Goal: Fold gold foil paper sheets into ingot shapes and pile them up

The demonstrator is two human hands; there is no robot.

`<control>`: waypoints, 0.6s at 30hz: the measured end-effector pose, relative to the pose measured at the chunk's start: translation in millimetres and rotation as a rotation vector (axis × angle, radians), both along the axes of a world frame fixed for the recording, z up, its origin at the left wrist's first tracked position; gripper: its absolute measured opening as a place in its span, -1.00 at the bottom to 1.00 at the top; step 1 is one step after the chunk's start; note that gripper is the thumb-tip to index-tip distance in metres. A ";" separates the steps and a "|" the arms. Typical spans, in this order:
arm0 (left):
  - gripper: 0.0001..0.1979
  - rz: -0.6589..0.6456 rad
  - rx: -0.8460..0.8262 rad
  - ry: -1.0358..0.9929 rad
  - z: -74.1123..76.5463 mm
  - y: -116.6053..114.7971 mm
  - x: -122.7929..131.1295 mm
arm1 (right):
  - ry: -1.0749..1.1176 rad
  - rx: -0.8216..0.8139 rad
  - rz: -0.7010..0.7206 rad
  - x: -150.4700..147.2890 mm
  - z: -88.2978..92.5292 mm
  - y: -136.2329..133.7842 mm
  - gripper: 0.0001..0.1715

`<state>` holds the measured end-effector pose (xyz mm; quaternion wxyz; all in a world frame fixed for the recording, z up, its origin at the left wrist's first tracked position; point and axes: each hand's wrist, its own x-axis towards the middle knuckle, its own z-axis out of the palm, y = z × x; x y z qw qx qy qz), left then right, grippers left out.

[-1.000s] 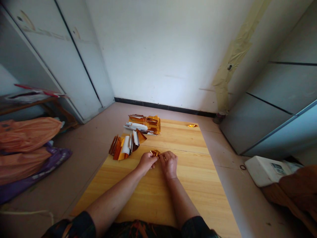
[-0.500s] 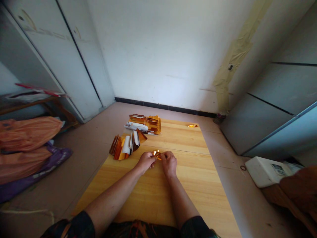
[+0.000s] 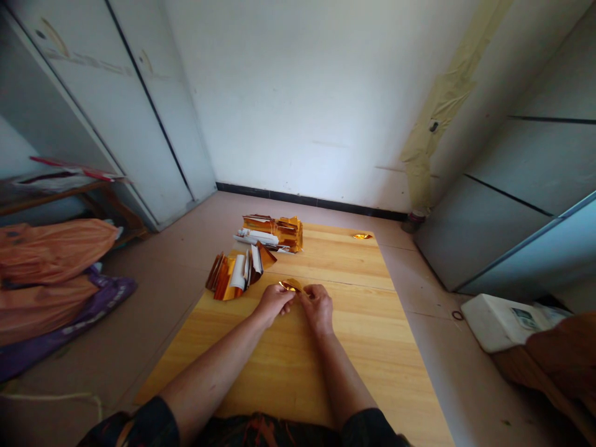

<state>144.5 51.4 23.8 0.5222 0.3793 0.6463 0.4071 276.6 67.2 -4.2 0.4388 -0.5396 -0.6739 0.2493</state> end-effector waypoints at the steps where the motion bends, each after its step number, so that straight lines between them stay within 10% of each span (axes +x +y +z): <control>1: -0.76 0.004 0.000 -0.004 0.2 -0.1 -0.1 | -0.001 -0.004 -0.002 0.3 0.6 0.0 -0.71; 18: -0.81 0.051 0.040 -0.078 -4.9 -2.7 6.9 | -0.057 0.027 0.057 -5.8 7.4 -3.4 -0.71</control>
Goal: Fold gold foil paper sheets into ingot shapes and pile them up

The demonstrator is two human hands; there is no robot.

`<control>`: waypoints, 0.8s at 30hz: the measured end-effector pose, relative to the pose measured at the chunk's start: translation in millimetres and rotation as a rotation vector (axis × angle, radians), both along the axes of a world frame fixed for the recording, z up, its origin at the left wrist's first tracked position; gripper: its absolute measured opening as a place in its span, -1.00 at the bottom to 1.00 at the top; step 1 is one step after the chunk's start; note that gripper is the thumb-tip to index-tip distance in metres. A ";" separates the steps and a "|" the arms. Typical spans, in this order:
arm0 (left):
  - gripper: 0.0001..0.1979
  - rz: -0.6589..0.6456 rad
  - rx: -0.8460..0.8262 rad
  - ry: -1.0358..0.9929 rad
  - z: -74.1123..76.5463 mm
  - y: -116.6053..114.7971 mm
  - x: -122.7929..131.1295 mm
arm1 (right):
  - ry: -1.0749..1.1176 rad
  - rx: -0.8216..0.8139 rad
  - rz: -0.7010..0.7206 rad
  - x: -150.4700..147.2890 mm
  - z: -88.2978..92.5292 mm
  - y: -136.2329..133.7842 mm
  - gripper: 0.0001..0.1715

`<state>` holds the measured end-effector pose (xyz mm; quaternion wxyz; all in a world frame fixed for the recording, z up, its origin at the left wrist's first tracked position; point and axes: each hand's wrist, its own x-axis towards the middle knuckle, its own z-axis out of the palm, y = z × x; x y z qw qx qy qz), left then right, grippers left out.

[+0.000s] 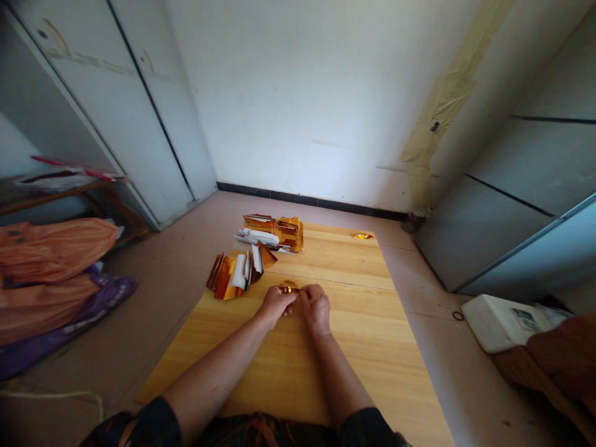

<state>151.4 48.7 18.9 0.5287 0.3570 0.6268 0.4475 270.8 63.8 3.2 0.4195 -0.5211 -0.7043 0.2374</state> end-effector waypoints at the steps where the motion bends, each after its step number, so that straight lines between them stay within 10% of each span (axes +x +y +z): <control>1: -0.81 0.003 0.003 -0.008 -0.9 -0.2 0.5 | -0.007 -0.004 -0.003 -0.5 0.5 -0.5 -0.71; 24: -0.76 -0.043 -0.104 -0.393 2.3 5.3 -10.3 | 0.067 -0.039 -0.061 1.2 9.5 -9.6 -0.70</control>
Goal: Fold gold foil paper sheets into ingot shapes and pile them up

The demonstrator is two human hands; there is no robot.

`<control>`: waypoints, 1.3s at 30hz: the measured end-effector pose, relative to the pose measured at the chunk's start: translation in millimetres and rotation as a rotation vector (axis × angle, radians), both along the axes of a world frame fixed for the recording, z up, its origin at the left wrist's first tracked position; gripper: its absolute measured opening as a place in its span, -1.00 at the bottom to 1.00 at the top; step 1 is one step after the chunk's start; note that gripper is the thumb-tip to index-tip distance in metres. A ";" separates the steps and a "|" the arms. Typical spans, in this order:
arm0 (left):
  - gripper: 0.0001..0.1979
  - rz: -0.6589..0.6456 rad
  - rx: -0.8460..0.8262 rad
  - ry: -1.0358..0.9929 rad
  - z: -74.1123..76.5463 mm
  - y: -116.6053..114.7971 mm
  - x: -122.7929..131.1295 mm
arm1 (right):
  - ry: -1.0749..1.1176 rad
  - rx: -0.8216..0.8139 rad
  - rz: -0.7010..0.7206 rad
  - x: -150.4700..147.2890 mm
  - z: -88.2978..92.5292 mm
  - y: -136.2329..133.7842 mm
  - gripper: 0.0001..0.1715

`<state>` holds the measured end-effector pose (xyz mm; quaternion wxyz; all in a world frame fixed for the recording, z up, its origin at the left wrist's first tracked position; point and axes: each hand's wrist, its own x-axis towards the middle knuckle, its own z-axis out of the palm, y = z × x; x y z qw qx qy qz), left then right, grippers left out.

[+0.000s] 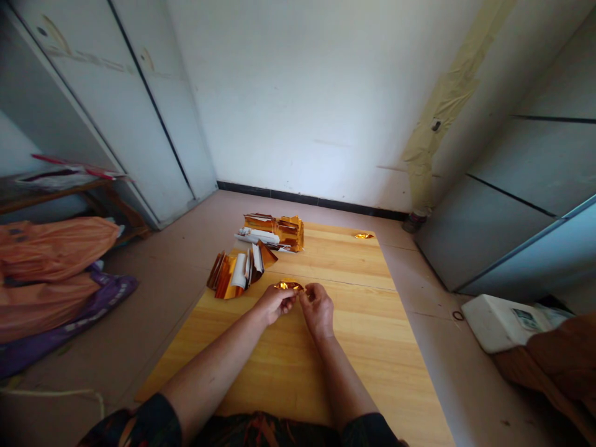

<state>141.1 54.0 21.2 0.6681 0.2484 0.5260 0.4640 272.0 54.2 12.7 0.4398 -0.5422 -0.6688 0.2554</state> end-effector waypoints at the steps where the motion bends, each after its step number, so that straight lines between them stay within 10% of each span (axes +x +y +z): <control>1: -0.76 -0.002 -0.006 -0.014 0.1 -0.1 0.0 | 0.012 -0.015 0.001 0.1 0.3 -0.4 -0.70; 39: -0.75 0.095 0.137 0.459 -3.0 1.6 -1.0 | 0.080 -0.155 -0.117 10.6 -1.1 3.9 -0.66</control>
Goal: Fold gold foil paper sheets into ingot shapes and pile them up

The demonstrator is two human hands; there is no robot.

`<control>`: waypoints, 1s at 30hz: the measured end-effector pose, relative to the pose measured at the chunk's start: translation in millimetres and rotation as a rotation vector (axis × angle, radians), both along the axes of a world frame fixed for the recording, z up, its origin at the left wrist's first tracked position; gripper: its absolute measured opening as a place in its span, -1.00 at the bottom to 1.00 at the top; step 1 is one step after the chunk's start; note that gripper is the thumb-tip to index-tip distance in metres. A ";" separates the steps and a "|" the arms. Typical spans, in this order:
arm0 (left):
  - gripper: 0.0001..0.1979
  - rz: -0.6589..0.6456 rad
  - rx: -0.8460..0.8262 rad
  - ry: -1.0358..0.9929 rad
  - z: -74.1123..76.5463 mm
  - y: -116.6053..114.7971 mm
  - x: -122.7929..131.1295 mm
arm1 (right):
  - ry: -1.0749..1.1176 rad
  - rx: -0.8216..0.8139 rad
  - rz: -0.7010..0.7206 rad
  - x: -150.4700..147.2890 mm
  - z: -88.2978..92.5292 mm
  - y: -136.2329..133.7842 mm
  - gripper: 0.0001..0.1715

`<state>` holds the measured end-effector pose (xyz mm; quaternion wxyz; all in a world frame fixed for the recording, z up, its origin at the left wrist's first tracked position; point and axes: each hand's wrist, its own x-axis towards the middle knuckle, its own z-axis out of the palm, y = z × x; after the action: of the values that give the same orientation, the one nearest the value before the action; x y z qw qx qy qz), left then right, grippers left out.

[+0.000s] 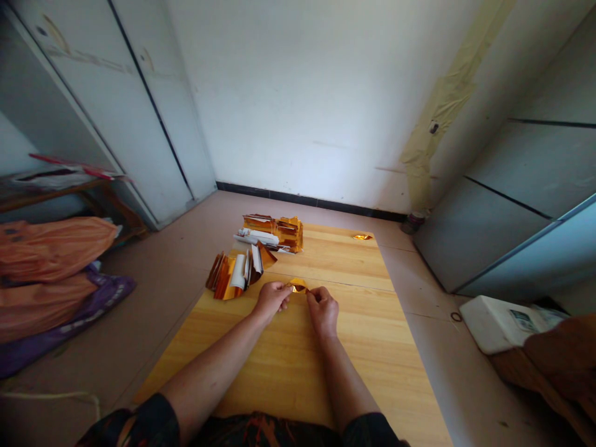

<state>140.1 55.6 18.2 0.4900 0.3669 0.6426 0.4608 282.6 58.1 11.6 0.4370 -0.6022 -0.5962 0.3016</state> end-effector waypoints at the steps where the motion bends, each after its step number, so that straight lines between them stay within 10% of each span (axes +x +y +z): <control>1: -0.75 0.004 -0.002 0.003 0.4 -0.2 0.2 | -0.002 0.000 -0.002 0.0 0.0 0.0 -0.66; 30: -0.75 0.080 -0.012 -0.184 2.4 -2.5 8.3 | 0.176 -0.053 -0.026 -11.3 0.7 -2.3 -0.70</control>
<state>148.4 53.1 20.6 0.5305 0.2942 0.6117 0.5078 271.3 55.8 12.3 0.4755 -0.5925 -0.5393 0.3633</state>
